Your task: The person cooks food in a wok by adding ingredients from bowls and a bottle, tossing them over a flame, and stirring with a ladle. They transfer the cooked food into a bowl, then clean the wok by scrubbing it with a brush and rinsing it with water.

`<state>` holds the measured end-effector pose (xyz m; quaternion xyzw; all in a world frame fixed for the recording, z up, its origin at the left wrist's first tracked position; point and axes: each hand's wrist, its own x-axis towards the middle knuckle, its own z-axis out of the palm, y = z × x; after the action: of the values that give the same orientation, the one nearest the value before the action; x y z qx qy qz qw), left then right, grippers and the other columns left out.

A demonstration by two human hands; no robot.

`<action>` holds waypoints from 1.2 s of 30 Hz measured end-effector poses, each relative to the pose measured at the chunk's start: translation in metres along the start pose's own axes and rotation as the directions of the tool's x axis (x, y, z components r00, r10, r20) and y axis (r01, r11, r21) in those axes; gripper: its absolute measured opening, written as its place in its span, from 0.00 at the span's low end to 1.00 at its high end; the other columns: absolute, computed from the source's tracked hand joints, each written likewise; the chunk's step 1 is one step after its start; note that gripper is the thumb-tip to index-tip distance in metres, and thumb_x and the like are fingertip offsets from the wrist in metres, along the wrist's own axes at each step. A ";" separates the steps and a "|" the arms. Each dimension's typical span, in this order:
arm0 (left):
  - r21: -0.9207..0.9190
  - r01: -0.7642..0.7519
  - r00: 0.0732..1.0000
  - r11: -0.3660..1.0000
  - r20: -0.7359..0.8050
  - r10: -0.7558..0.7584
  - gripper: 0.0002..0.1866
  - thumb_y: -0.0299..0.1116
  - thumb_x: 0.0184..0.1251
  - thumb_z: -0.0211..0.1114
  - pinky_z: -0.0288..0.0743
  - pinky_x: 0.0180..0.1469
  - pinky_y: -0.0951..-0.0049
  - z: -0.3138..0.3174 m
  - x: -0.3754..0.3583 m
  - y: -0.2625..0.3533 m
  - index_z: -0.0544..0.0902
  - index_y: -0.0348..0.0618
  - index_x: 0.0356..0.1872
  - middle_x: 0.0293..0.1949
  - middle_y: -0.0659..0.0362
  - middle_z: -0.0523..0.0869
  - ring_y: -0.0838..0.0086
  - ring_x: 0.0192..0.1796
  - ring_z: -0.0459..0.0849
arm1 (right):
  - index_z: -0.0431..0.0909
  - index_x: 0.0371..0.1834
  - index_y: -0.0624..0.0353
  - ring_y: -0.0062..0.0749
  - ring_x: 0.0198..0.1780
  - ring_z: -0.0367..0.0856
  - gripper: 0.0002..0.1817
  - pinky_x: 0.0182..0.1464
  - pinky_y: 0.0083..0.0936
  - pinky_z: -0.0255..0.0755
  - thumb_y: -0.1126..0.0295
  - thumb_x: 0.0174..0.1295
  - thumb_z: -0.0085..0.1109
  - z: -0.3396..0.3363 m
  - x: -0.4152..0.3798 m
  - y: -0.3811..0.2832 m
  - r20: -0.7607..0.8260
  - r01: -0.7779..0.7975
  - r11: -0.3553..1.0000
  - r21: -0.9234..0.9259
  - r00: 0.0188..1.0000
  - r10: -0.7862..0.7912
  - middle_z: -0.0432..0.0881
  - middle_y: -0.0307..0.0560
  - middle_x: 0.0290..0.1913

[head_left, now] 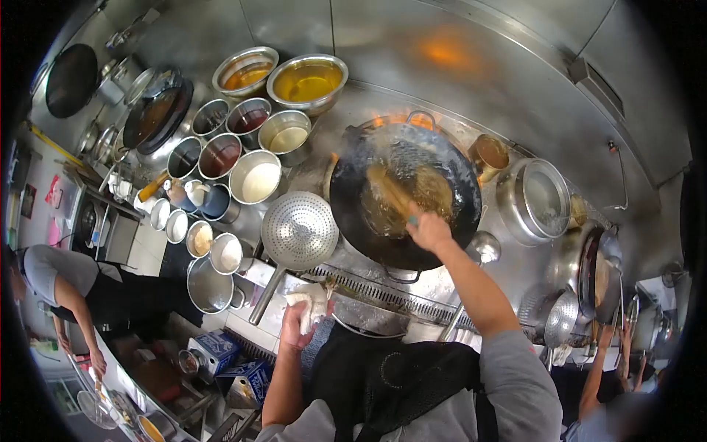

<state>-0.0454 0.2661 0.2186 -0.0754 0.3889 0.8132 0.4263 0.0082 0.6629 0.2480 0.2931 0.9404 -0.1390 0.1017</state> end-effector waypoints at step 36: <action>0.015 0.205 0.978 0.979 0.041 -0.206 0.27 0.49 0.74 0.55 0.80 0.26 0.75 -0.012 -0.006 0.008 0.72 0.36 0.61 0.48 0.47 0.86 0.58 0.40 0.89 | 0.61 0.77 0.43 0.58 0.55 0.82 0.37 0.59 0.49 0.75 0.49 0.65 0.58 -0.011 -0.042 -0.038 0.166 -0.016 0.991 0.130 0.986 -0.006 0.82 0.66 0.53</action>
<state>-0.0502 0.2513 0.2170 -0.0958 0.3741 0.7642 0.5166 0.0191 0.6146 0.2775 0.2890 0.9168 -0.2241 0.1605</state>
